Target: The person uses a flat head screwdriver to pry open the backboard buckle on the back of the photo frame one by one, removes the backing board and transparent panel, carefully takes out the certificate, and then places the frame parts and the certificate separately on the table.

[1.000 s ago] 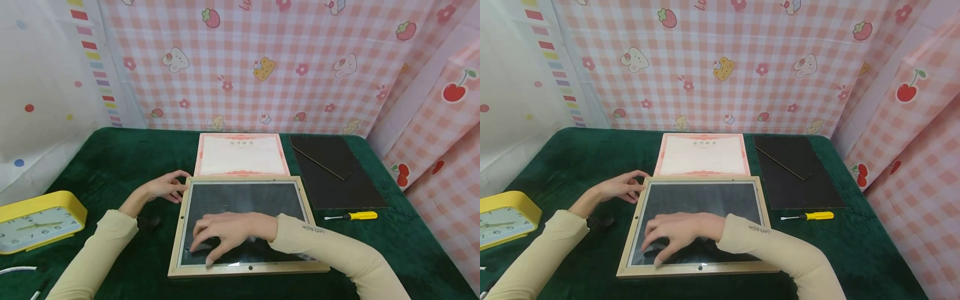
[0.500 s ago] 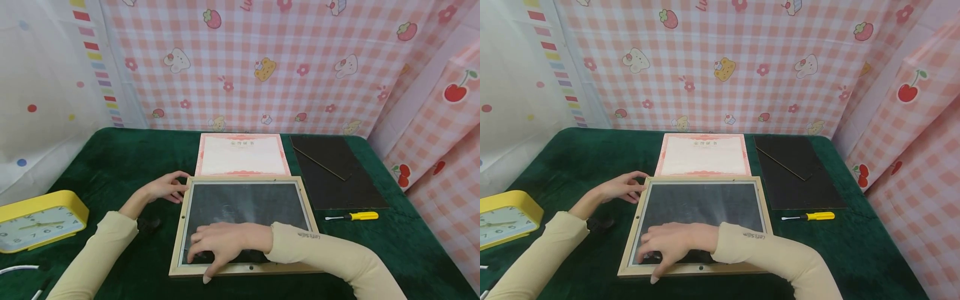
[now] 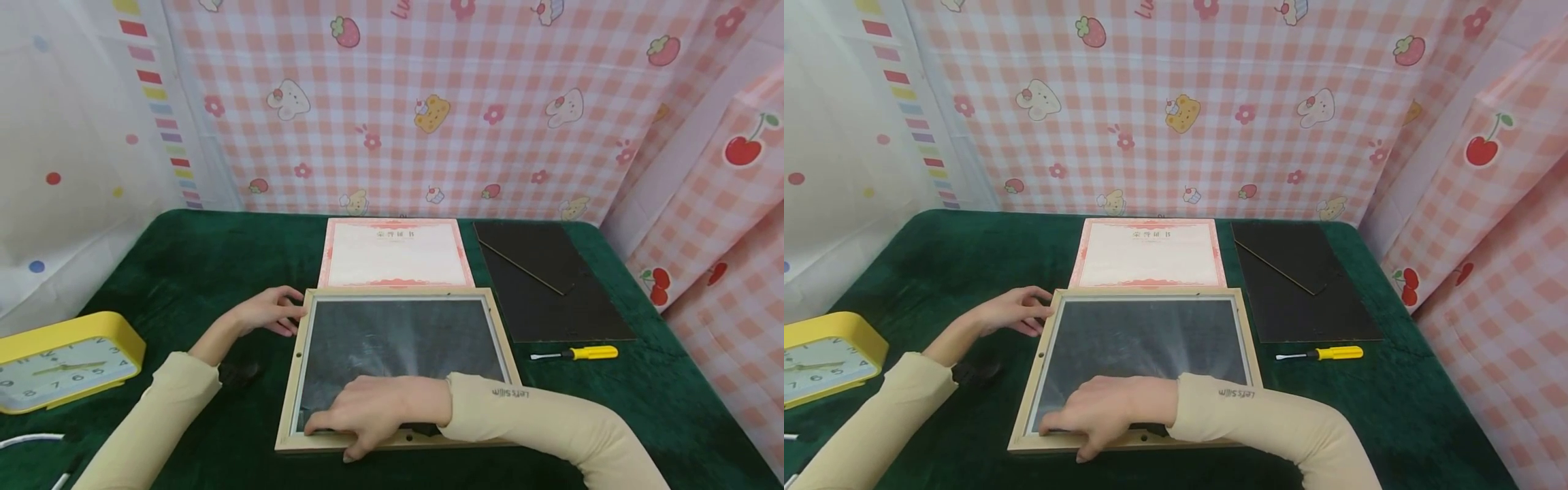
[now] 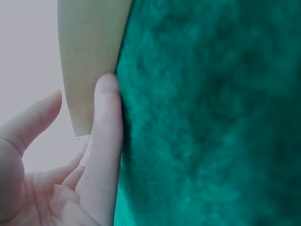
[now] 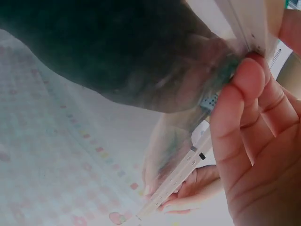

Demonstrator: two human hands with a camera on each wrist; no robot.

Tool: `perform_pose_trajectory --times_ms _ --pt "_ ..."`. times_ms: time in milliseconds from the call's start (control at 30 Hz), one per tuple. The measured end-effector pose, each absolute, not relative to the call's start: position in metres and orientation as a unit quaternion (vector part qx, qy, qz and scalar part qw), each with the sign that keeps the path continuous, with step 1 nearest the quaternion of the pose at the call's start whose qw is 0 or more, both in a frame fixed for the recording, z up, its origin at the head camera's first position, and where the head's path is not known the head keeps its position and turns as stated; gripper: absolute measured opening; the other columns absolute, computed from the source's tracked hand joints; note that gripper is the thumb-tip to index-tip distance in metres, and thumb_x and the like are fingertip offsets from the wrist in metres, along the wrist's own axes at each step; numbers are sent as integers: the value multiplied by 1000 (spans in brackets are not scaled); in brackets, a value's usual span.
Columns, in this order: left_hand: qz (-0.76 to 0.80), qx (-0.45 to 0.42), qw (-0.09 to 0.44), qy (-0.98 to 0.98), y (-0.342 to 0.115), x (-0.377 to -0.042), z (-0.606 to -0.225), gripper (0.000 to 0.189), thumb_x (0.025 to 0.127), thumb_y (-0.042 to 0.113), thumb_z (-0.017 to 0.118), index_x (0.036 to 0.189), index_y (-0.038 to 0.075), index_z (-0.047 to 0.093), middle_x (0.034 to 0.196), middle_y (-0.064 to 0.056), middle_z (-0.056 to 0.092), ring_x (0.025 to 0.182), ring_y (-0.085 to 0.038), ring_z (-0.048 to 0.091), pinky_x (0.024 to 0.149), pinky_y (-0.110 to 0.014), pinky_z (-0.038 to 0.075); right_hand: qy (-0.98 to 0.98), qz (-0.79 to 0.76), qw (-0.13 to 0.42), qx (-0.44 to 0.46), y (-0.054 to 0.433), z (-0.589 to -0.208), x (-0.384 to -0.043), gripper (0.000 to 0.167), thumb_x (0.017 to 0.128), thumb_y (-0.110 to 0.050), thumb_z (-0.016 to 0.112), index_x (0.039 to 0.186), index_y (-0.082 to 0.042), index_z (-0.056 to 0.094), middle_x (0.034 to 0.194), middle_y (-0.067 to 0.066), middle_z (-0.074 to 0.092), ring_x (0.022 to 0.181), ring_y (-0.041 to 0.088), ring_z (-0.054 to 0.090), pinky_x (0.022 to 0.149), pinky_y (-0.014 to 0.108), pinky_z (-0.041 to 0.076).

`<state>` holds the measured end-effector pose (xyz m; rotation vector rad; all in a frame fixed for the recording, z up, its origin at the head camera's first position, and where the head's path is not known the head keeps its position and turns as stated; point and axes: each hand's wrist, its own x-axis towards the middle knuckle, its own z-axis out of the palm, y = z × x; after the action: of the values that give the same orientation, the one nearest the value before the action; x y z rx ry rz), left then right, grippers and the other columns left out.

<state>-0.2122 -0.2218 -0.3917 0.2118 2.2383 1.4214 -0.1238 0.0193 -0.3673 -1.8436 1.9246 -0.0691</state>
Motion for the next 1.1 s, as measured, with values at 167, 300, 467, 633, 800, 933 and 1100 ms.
perform_pose_trajectory --times_ms 167,300,467,633,800,933,1100 --pt "540 78 275 792 -226 -204 -396 50 89 28 54 117 -12 40 88 -16 58 74 -26 62 67 -37 49 694 -31 240 -678 21 -364 -124 53 85 -30 59 131 -17 37 77 -15 51 56 0 42 51 13 33" --pt "604 66 304 734 -229 -195 -404 50 91 28 48 121 -11 38 95 -17 59 83 -29 60 73 -40 47 691 -60 243 -678 24 -359 -125 51 85 -27 58 130 -16 37 64 -12 46 49 2 37 47 13 29" --pt "710 86 336 613 -225 -183 -413 40 97 21 36 127 -5 35 106 -16 58 97 -32 56 81 -43 42 693 -80 242 -674 26 -355 -127 50 86 -27 58 130 -17 38 56 -9 40 45 4 32 45 14 25" --pt "767 97 352 528 -220 -177 -417 30 99 17 27 124 3 37 99 -13 60 95 -25 58 82 -38 43 694 -86 246 -671 26 -356 -128 50 85 -28 59 130 -18 39 57 -9 41 45 4 33 46 14 25" --pt "787 129 365 480 -218 -175 -416 36 99 15 21 132 1 24 99 -15 60 95 -24 58 82 -36 43 698 -98 254 -662 27 -355 -128 51 83 -29 62 127 -19 41 59 -9 42 48 2 36 47 13 26" --pt "800 137 369 454 -213 -175 -414 42 100 18 19 136 2 6 97 -14 61 93 -23 59 81 -35 44 700 -110 264 -654 29 -352 -129 52 82 -30 63 128 -21 40 60 -10 42 49 1 37 48 14 27" --pt "824 141 373 402 -207 -177 -415 42 100 24 16 135 10 -2 95 -14 61 90 -22 60 79 -34 45 685 -164 270 -656 32 -348 -134 48 84 -32 60 127 -21 42 62 -11 45 51 -1 41 49 13 31"
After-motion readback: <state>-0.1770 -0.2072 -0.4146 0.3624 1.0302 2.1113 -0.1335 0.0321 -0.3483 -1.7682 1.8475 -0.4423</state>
